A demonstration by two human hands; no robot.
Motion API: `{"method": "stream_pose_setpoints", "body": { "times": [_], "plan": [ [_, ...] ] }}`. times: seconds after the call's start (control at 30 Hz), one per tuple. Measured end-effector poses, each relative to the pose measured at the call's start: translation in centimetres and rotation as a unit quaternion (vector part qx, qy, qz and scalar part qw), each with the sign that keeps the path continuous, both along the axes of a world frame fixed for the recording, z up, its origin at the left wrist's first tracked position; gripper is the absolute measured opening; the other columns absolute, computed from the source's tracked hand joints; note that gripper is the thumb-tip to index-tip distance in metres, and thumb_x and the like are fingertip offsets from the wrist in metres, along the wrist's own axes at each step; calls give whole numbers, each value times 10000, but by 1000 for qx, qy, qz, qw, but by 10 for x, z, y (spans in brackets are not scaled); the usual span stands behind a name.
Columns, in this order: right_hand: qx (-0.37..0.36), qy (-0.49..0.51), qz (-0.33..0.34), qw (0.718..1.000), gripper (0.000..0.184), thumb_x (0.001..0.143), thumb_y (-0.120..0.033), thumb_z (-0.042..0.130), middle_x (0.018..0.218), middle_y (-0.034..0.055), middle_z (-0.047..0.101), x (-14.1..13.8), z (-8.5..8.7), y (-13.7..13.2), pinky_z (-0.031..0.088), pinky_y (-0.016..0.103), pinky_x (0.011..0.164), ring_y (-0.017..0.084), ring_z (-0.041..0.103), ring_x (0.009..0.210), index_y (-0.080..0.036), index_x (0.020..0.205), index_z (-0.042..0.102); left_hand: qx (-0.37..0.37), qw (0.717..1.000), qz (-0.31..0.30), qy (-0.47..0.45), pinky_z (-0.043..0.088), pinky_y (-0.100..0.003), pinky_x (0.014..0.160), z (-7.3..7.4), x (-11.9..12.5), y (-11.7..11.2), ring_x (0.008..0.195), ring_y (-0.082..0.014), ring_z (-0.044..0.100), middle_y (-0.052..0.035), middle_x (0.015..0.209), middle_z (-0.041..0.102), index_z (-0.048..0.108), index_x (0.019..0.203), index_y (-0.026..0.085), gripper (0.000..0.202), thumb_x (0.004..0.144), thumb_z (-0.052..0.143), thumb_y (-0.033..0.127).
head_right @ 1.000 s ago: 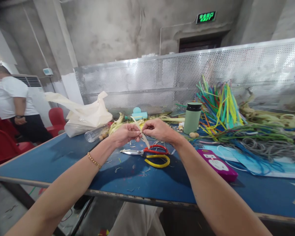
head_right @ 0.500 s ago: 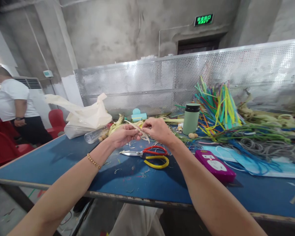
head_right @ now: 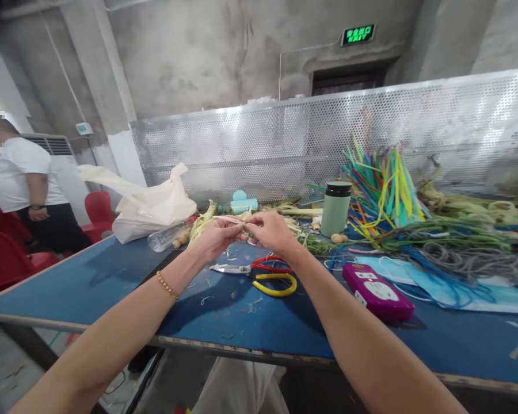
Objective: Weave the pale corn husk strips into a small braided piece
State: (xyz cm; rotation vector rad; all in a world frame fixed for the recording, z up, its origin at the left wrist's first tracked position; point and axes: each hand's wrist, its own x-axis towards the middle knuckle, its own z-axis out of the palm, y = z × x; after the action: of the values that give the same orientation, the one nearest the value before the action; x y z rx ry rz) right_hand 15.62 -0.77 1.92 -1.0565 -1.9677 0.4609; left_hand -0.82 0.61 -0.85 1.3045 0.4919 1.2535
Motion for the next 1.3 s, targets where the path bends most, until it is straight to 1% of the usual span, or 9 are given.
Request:
{"method": "stream_pose_setpoints", "body": {
  "times": [0.13, 0.23, 0.43, 0.63, 0.77, 0.9, 1.07, 1.2, 1.3],
  "plan": [
    [83, -12, -38, 996, 144, 737, -254, 598, 603, 36, 664, 1, -2, 4, 408, 233, 491, 136, 577, 518, -150, 702, 692, -13, 999, -18, 23, 466, -263, 598, 3, 0, -2, 600, -160, 651, -73, 696, 665, 652, 782, 59, 245, 636, 770, 216],
    [102, -14, -33, 994, 144, 734, -240, 584, 655, 45, 686, 2, 0, 5, 415, 229, 525, 141, 595, 575, -149, 705, 691, -10, 998, -29, 51, 462, -276, 607, 5, -1, -5, 598, -163, 645, -90, 678, 658, 655, 744, 49, 255, 654, 761, 263],
    [72, 24, 25, 997, 149, 732, -251, 576, 648, 39, 680, -1, -5, 7, 426, 217, 533, 132, 591, 584, -139, 709, 673, 35, 998, 5, 50, 459, -280, 561, 2, 0, -4, 539, -152, 618, -53, 625, 626, 635, 691, 75, 300, 644, 760, 343],
    [28, 65, -8, 997, 196, 714, -316, 617, 520, 13, 596, -6, -9, 7, 371, 206, 421, 106, 507, 454, -126, 695, 657, 44, 997, 62, 13, 469, -276, 544, -1, 5, -1, 497, -132, 588, -28, 589, 621, 588, 696, 105, 270, 610, 766, 288],
    [-39, 117, 13, 992, 214, 725, -337, 622, 473, 4, 558, -8, -11, 8, 385, 214, 399, 95, 477, 399, -131, 674, 651, 46, 996, 73, -17, 469, -264, 541, -2, 8, -3, 489, -119, 584, -13, 609, 627, 576, 729, 119, 266, 609, 765, 265],
    [-55, 129, 27, 990, 192, 710, -309, 643, 471, 11, 565, -9, -10, 6, 400, 211, 388, 95, 491, 393, -133, 633, 643, 42, 995, 86, -12, 463, -259, 545, -1, 9, -4, 491, -115, 581, -5, 597, 614, 568, 739, 122, 272, 614, 764, 264],
    [-65, 128, 22, 989, 133, 694, -240, 637, 455, -2, 553, -11, -5, 2, 410, 205, 392, 88, 486, 387, -134, 616, 622, 52, 995, 84, -7, 439, -254, 513, -1, 8, -4, 472, -121, 573, -15, 589, 619, 565, 723, 117, 277, 604, 766, 267],
    [-52, 99, 21, 993, 158, 723, -271, 626, 467, -4, 561, -9, -5, 1, 396, 207, 393, 90, 487, 391, -135, 643, 632, 48, 995, 81, -17, 451, -266, 523, -2, 7, -4, 468, -127, 575, -17, 582, 622, 570, 719, 112, 280, 594, 777, 253],
    [-43, 77, 13, 996, 191, 735, -308, 634, 475, 0, 565, -5, -6, 3, 397, 213, 390, 100, 498, 398, -136, 652, 626, 26, 998, 54, -18, 458, -266, 545, -2, 7, -3, 502, -128, 591, -29, 612, 625, 587, 708, 96, 278, 598, 786, 255]
  ]
}}
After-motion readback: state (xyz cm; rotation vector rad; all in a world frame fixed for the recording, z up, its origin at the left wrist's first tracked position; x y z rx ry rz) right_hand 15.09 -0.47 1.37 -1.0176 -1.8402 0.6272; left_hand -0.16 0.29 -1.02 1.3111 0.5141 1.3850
